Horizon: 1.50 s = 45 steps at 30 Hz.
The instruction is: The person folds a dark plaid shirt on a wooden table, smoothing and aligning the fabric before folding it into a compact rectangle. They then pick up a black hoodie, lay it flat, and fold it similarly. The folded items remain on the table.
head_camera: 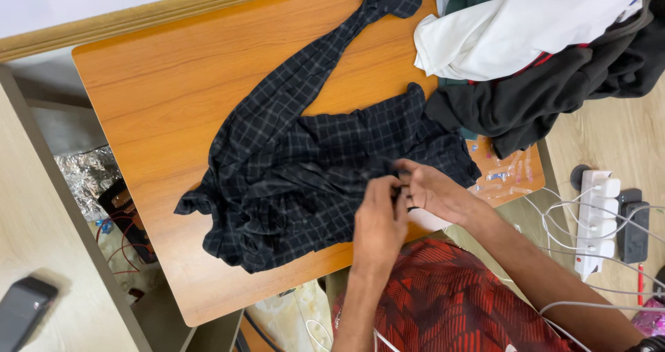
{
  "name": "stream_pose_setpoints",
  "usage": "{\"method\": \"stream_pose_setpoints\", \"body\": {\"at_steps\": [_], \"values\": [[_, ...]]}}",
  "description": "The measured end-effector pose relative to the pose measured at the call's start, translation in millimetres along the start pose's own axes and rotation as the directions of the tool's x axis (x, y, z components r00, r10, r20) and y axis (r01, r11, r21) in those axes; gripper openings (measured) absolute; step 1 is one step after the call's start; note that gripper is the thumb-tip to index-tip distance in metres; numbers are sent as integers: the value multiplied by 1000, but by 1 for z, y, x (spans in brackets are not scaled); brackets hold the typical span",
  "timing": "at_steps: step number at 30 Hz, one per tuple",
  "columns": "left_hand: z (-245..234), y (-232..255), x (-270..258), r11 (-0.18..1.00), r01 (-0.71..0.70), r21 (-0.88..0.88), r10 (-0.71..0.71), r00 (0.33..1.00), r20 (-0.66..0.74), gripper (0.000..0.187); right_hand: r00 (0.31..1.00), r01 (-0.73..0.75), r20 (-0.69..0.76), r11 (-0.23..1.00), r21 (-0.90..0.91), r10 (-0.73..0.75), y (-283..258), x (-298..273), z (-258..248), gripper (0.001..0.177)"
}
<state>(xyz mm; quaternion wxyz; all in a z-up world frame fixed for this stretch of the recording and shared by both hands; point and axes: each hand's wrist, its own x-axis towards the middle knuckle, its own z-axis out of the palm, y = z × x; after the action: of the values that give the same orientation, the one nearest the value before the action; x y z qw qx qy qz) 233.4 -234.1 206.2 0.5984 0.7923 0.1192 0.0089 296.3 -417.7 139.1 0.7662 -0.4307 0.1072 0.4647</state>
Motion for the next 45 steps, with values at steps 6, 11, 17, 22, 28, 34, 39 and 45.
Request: {"method": "stream_pose_setpoints", "body": {"at_steps": [6,11,17,22,28,34,39,45], "values": [[30,-50,-39,994,109,-6,-108,992,67,29,953,19,-225,780,-626,-204,-10,-21,-44,20],[-1,-121,-60,752,188,632,-40,970,-240,44,879,-73,-364,667,-741,-307,-27,-32,-118,26],[-30,-173,-84,460,317,829,-122,948,-295,56,832,-329,-411,264,-907,-373,-16,-27,-189,24],[-32,-176,-84,798,447,405,-240,851,-467,62,816,-335,-409,243,-910,-409,-2,-28,-184,54],[-52,-149,-57,719,308,-624,-648,621,-441,79,873,-163,-327,417,-894,-362,1,-15,-151,91],[-74,-140,-41,712,324,-623,-650,639,-411,59,808,107,-297,623,-775,-509,-5,-19,-127,88],[-82,-165,-42,689,364,-627,-696,573,-433,38,857,-150,-336,434,-888,-390,-4,-21,-140,39],[-84,-193,-77,720,283,-633,-663,548,-509,32,789,18,-391,654,-756,-474,3,-23,-181,24]]}}
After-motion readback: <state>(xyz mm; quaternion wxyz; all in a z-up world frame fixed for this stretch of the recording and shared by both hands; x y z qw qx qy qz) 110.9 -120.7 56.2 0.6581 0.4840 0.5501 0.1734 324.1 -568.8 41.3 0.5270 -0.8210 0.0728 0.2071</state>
